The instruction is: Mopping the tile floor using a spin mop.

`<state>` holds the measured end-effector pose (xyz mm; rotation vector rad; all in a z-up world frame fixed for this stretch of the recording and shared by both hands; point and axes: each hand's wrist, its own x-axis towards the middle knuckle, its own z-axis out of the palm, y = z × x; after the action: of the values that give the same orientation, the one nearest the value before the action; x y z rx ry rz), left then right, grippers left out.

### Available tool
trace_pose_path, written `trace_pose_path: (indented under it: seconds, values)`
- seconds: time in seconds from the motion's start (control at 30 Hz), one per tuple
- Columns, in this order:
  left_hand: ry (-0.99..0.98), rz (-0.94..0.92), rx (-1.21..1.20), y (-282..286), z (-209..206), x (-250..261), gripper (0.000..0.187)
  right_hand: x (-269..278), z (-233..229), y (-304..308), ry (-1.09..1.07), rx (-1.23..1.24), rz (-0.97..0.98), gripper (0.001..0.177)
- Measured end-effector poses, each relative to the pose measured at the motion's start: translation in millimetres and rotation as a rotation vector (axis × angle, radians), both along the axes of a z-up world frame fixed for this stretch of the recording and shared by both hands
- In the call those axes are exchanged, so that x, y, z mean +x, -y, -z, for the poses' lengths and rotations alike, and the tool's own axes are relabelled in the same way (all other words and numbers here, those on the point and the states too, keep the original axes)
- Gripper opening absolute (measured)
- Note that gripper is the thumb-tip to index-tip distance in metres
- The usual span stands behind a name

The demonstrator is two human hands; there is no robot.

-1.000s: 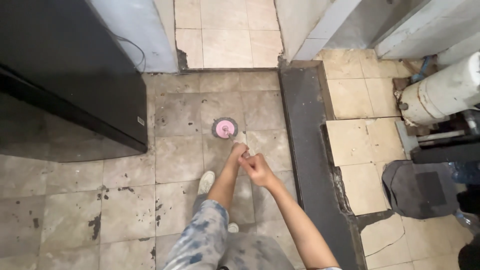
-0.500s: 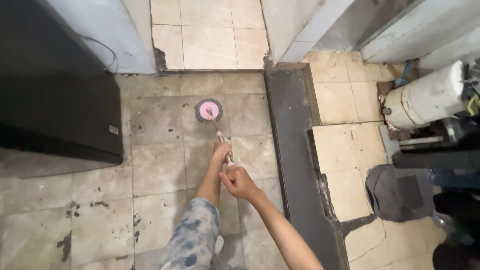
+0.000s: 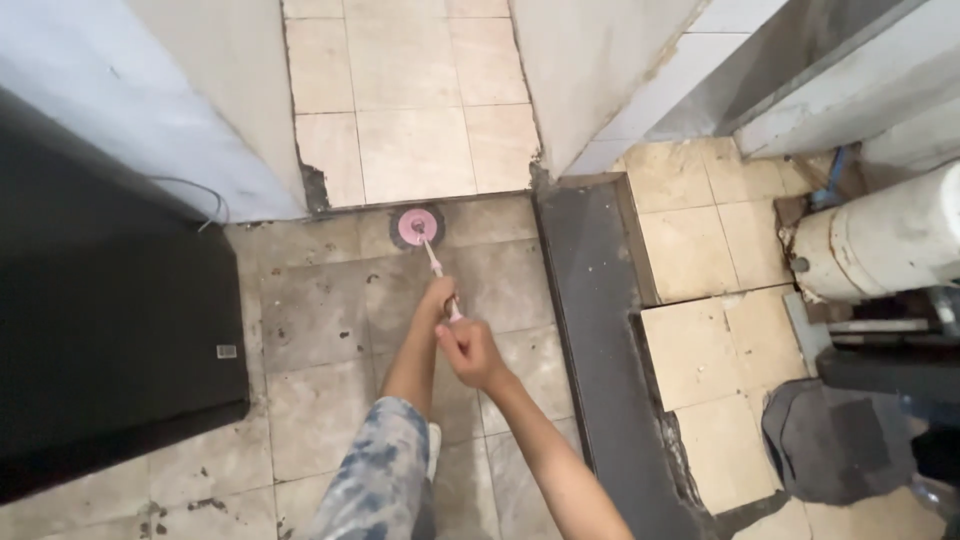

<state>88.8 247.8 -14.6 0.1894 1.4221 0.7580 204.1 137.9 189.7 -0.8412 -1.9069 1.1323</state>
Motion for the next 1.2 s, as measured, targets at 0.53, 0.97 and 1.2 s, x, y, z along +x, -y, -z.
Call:
trace_pose_path:
  seconds: [0.53, 0.97, 1.2]
  values:
    - [-0.092, 0.092, 0.143, 128.4, -13.9, 87.0, 0.018, 88.1, -19.2, 126.3, 0.098, -0.153, 0.047, 0.057]
    - [-0.008, -0.251, 0.043, 232.4, -35.2, 180.2, 0.006, 168.5, -35.3, 214.8, 0.253, -0.079, -0.122, 0.05]
    - [0.011, -0.344, 0.031, 189.9, 2.2, 166.1, 0.008, 153.3, -17.3, 183.7, 0.136, 0.09, -0.201, 0.047]
